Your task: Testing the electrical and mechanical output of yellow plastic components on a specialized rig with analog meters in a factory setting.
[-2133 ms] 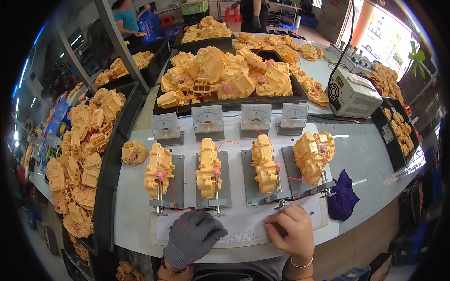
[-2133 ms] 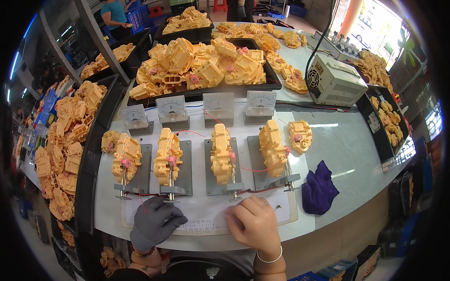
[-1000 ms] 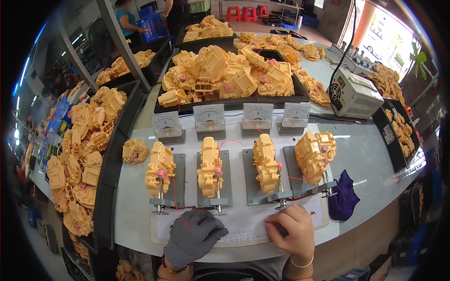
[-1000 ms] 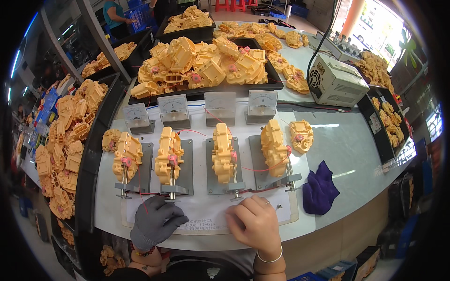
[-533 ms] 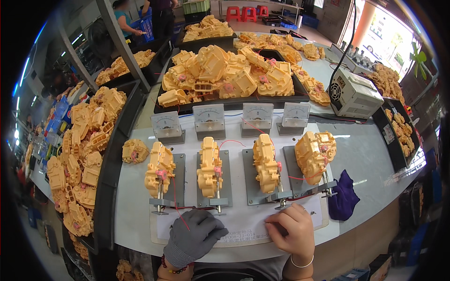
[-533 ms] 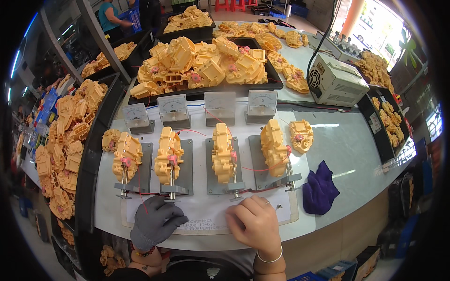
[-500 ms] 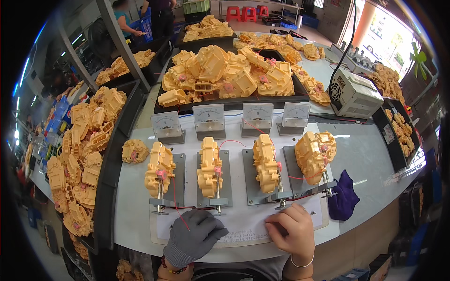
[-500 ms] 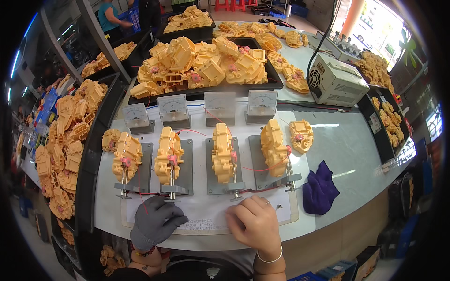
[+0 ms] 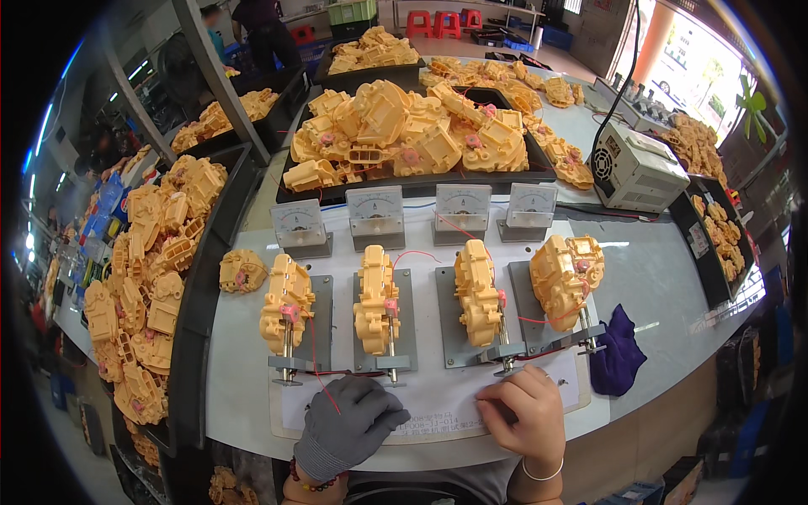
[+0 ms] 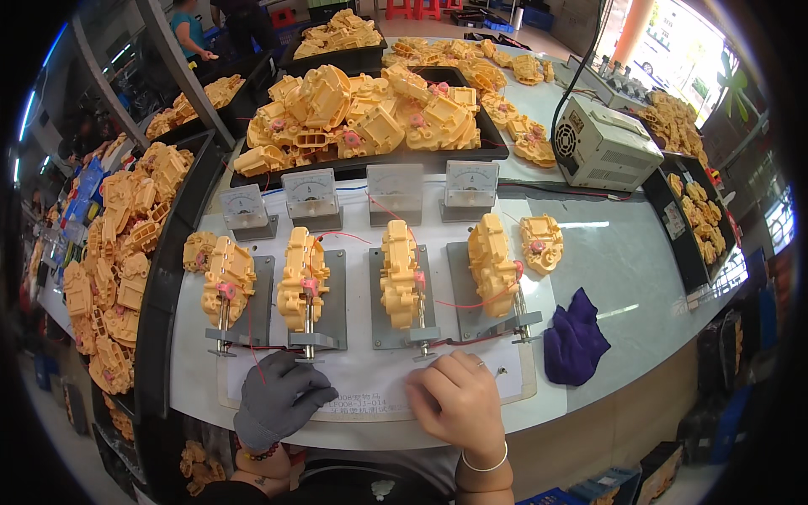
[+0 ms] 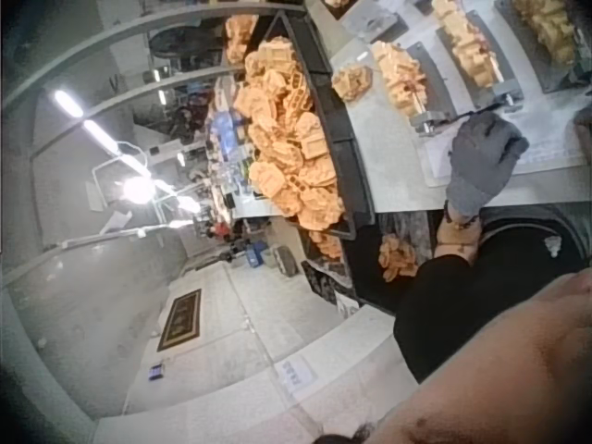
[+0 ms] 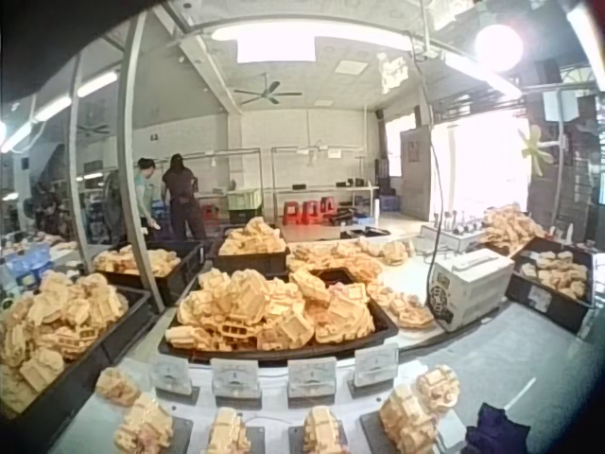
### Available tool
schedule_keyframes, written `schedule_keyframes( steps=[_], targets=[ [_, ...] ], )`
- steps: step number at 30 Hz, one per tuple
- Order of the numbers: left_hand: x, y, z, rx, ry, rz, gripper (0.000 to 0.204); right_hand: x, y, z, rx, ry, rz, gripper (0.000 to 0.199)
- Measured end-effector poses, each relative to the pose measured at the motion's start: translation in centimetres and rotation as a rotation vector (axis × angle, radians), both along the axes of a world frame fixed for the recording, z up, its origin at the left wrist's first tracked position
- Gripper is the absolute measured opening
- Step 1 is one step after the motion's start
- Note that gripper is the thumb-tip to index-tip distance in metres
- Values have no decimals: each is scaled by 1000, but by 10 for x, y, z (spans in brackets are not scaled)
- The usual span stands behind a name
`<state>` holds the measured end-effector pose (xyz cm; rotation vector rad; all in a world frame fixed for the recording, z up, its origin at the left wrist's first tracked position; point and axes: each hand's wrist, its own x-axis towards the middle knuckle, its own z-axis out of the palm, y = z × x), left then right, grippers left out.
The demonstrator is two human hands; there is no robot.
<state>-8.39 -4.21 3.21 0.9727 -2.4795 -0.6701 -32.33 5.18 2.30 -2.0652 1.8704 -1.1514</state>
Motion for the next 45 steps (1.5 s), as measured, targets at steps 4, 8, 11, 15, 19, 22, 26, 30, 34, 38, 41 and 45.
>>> schedule_keyframes(
  steps=[4,8,11,15,19,22,26,30,34,38,41,45],
  targets=[
    [0,0,0,-2,9,0,18,0,0,0,-3,-5,2,12],
    [0,0,0,-26,23,-1,17,0,0,1,-4,0,0,12],
    [-1,0,0,-38,34,-1,17,0,0,1,6,-4,5,12],
    [-2,0,0,-63,45,7,18,0,-1,1,-5,-3,6,12],
    [-2,1,1,-50,37,13,18,0,-1,0,-19,-3,7,12],
    [-2,1,2,-46,31,8,18,0,-1,0,-22,-9,10,12],
    [-1,1,1,-55,35,7,18,0,-1,0,-23,-1,8,12],
    [-1,1,-1,-57,30,12,18,0,-1,0,-12,3,9,12],
    [0,1,-2,-71,31,4,18,0,-1,0,-14,-6,10,13],
    [0,1,-1,-56,25,2,18,0,0,0,-9,-2,3,13],
    [0,1,0,-53,26,3,18,0,0,1,-1,2,4,13],
    [0,2,0,-68,26,10,18,0,0,1,-2,2,3,12]
  ],
)
